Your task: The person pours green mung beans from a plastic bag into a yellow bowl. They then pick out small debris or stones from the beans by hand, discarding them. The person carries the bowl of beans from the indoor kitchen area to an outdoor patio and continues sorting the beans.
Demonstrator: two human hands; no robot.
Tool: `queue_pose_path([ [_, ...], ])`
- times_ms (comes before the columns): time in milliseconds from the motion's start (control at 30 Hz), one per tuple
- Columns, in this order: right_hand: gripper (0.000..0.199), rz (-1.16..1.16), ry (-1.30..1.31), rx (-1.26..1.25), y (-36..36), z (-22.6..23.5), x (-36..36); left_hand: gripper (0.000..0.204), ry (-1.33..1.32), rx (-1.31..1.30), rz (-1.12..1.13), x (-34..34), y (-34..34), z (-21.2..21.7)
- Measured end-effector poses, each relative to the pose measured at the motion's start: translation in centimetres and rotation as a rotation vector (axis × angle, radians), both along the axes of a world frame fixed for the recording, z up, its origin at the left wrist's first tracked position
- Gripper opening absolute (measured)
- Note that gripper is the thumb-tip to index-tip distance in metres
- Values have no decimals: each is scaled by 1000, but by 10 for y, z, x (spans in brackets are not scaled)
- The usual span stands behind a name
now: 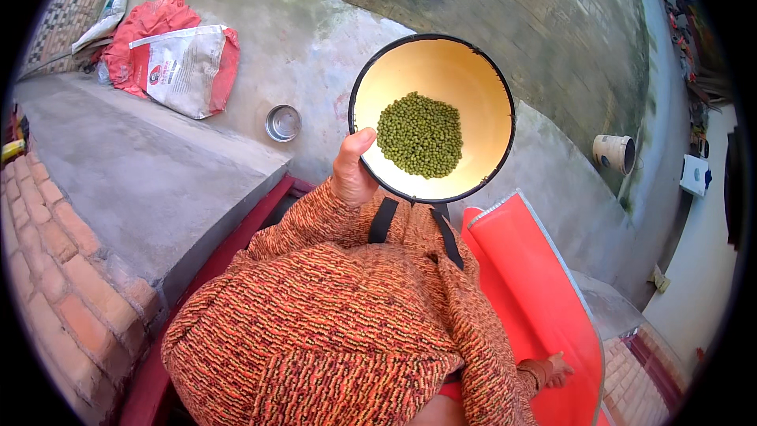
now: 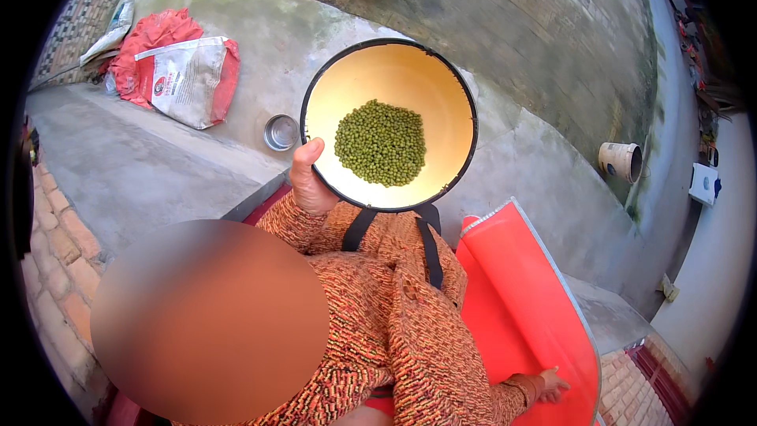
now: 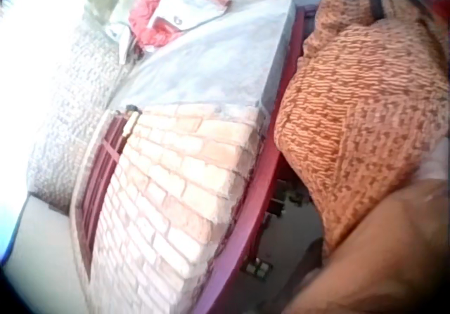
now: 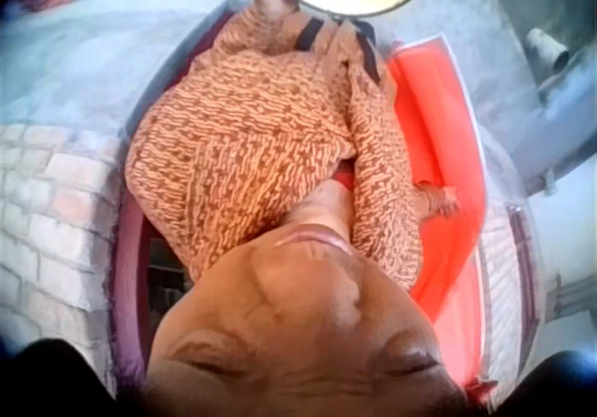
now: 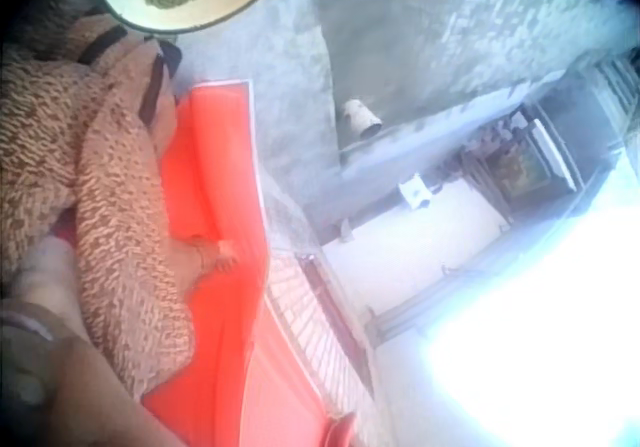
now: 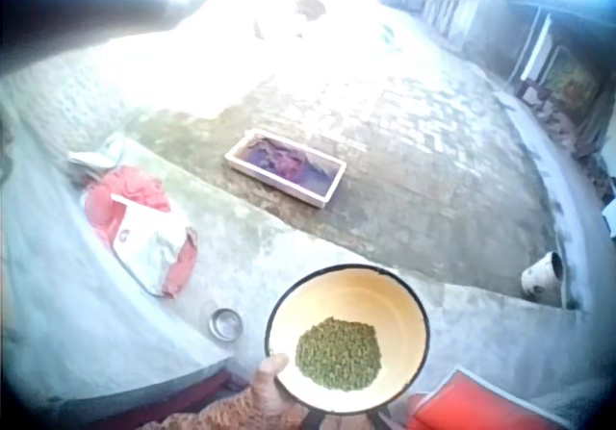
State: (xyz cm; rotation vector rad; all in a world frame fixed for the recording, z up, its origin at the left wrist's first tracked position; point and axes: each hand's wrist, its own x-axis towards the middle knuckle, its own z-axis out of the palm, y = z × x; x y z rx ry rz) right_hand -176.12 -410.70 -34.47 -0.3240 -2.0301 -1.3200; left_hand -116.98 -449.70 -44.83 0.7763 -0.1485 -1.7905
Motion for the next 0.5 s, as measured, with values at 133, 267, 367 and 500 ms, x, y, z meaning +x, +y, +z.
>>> queue_pose_path([
  [133, 76, -206, -603, -25, 39, -91, 7, 65, -7, -53, -18, -24, -11, 5],
  [267, 72, -196, -1140, -203, 17, -188, -21, 68, -59, -96, 45, -99, -60, -24],
  [367, 70, -147, -1393, -438, -19, -233, -66, 68, -123, -132, 6, -157, -91, 1],
  [500, 67, -89, -1427, -1058, -66, -284, -118, 65, -132, -187, -90, -228, -128, 9],
])
